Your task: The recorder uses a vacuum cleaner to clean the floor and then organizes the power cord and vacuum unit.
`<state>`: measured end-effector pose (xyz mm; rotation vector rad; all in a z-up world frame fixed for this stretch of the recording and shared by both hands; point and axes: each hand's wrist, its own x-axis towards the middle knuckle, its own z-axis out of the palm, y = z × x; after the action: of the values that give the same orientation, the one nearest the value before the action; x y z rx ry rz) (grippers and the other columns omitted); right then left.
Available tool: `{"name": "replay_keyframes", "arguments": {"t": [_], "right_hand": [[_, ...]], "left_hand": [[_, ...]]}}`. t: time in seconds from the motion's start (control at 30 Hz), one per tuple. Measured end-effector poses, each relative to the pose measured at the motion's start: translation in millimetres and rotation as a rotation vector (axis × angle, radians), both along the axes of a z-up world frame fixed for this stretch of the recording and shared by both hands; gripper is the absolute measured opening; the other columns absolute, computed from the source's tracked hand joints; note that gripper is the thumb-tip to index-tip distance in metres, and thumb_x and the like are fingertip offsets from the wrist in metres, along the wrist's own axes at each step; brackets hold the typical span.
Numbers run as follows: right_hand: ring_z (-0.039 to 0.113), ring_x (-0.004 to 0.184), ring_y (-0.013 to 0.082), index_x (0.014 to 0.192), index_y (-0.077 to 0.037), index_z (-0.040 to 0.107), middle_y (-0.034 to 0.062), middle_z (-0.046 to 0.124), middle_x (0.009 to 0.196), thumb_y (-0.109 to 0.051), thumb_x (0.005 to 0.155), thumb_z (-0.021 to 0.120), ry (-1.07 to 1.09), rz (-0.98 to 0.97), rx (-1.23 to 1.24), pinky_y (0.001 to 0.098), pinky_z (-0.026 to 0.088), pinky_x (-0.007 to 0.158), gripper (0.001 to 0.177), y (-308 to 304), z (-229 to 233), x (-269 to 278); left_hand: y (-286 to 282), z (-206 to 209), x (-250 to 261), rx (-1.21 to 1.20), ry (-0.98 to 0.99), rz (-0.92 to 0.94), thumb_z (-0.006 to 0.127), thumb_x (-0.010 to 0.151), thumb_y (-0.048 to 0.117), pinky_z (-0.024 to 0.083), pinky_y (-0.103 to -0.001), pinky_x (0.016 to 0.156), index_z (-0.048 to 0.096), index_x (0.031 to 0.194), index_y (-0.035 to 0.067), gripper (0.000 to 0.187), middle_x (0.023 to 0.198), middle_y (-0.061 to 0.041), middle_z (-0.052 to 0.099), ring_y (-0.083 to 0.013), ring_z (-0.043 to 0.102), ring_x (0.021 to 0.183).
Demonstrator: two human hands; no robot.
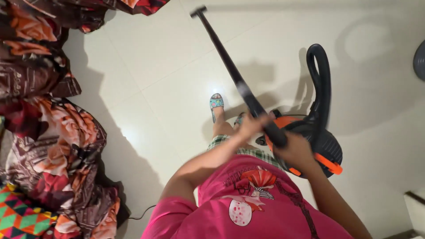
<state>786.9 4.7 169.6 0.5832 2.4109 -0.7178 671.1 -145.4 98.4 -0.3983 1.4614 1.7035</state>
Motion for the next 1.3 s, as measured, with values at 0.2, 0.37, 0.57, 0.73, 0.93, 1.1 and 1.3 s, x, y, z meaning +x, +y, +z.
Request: {"name": "replay_keyframes", "arguments": {"t": [0.2,0.37,0.57,0.73,0.93,1.1,1.3], "right_hand": [[0.073,0.084,0.0409,0.096,-0.007,0.074,0.0208,0.074,0.082,-0.032,0.066,0.082,0.182,0.104,-0.076,0.0497,0.057,0.079,0.041,-36,-87,-187],[0.071,0.088,0.0432,0.101,-0.008,0.073,0.0231,0.073,0.089,-0.035,0.072,0.080,0.130,0.177,-0.014,0.0526,0.056,0.079,0.039,-29,-88,-102],[0.072,0.090,0.0399,0.109,-0.018,0.071,0.0169,0.075,0.092,-0.036,0.060,0.084,0.014,0.179,-0.116,0.0504,0.056,0.077,0.054,6,-4,81],[0.073,0.087,0.0380,0.102,-0.014,0.073,0.0163,0.076,0.091,-0.038,0.068,0.079,0.105,0.183,-0.190,0.0482,0.057,0.074,0.042,-24,-37,-8],[0.073,0.093,0.0392,0.101,-0.010,0.077,0.0205,0.075,0.093,-0.031,0.068,0.080,0.139,0.303,-0.099,0.0475,0.059,0.082,0.039,-120,-78,-195],[0.072,0.087,0.0405,0.104,-0.010,0.076,0.0206,0.074,0.088,-0.037,0.068,0.082,0.229,0.337,-0.115,0.0499,0.058,0.077,0.045,-121,-69,-135],[0.072,0.090,0.0399,0.116,-0.017,0.069,0.0190,0.075,0.091,-0.032,0.060,0.084,-0.168,0.324,-0.045,0.0512,0.056,0.079,0.060,-74,8,4]], "left_hand": [[-26,-127,-175,-0.222,0.194,0.181,0.077,0.084,0.039,0.056,-0.035,0.046,0.065,0.088,0.005,0.036,0.072,-0.008,0.068,-0.0170,0.066,0.055],[-39,-181,-60,0.080,0.226,0.187,0.074,0.090,0.030,0.056,-0.035,0.054,0.056,0.101,0.006,0.032,0.078,-0.008,0.063,-0.0199,0.064,0.063],[-37,-17,116,0.038,-0.108,-0.066,0.088,0.079,0.036,0.058,-0.032,0.077,0.067,0.112,0.003,0.051,0.096,-0.005,0.073,-0.0170,0.070,0.089],[-61,-36,35,-0.003,-0.100,-0.013,0.085,0.081,0.038,0.057,-0.032,0.061,0.072,0.099,-0.001,0.045,0.083,-0.009,0.072,-0.0191,0.069,0.069],[-133,-98,-136,-0.149,0.186,0.438,0.079,0.082,0.032,0.043,-0.033,0.041,0.061,0.092,0.005,0.034,0.064,-0.002,0.059,-0.0150,0.052,0.046],[-137,-99,-65,-0.150,0.228,0.469,0.080,0.089,0.035,0.045,-0.034,0.052,0.069,0.083,0.000,0.037,0.069,-0.003,0.062,-0.0149,0.056,0.058],[-115,4,92,0.093,-0.081,0.341,0.086,0.084,0.030,0.059,-0.031,0.053,0.051,0.114,0.000,0.055,0.087,-0.007,0.067,-0.0200,0.071,0.073]]}}
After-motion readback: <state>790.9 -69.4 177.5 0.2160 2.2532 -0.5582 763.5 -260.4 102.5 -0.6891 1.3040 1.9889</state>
